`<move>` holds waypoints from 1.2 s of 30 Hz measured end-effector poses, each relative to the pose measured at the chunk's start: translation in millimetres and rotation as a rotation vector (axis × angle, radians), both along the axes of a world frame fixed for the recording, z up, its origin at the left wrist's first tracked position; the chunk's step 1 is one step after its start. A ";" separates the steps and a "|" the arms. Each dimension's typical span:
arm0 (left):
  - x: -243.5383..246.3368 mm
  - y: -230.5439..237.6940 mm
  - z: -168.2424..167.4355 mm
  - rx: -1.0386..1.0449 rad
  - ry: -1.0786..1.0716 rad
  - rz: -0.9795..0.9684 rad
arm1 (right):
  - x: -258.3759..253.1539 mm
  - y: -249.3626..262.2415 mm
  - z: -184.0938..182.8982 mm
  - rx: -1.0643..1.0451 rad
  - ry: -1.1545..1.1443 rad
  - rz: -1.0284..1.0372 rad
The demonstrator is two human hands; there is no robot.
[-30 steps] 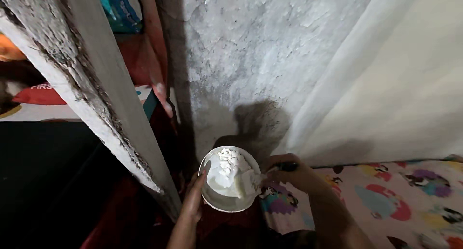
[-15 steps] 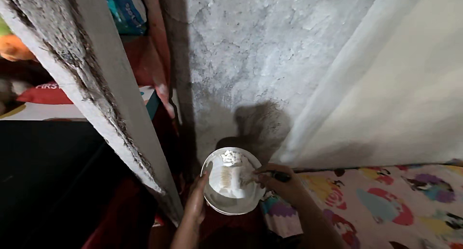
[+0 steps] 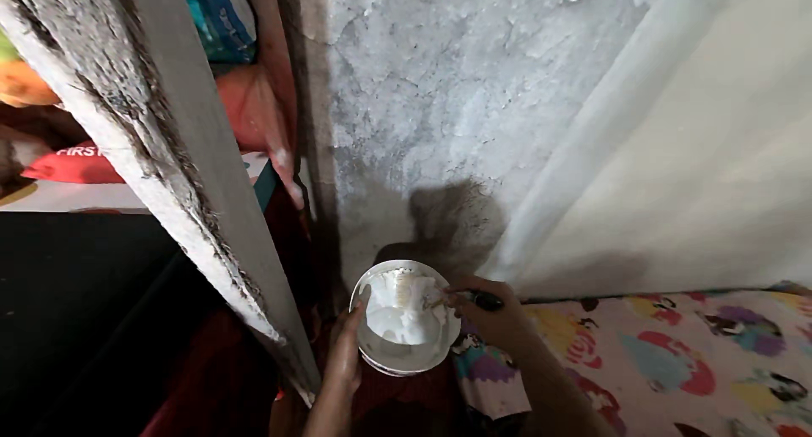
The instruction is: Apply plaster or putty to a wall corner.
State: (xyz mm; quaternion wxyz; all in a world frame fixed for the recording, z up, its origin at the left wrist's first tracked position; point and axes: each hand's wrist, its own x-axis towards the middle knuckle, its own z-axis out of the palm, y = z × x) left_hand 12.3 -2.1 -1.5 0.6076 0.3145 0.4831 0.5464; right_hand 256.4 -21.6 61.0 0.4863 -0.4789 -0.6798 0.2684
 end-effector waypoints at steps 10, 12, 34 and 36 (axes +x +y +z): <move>-1.4 2.6 1.4 0.030 -0.019 0.107 | -5.1 -8.0 5.6 0.103 0.113 -0.085; -1.1 2.9 -0.4 0.028 -0.011 0.124 | -10.4 -4.3 -3.6 0.145 -0.003 -0.149; 3.0 3.3 -5.3 -0.047 -0.149 0.136 | -40.2 -10.0 -5.0 -0.034 0.011 -0.105; 0.8 4.9 -3.0 -0.097 -0.172 0.120 | -33.4 -10.7 9.7 -0.031 0.070 -0.040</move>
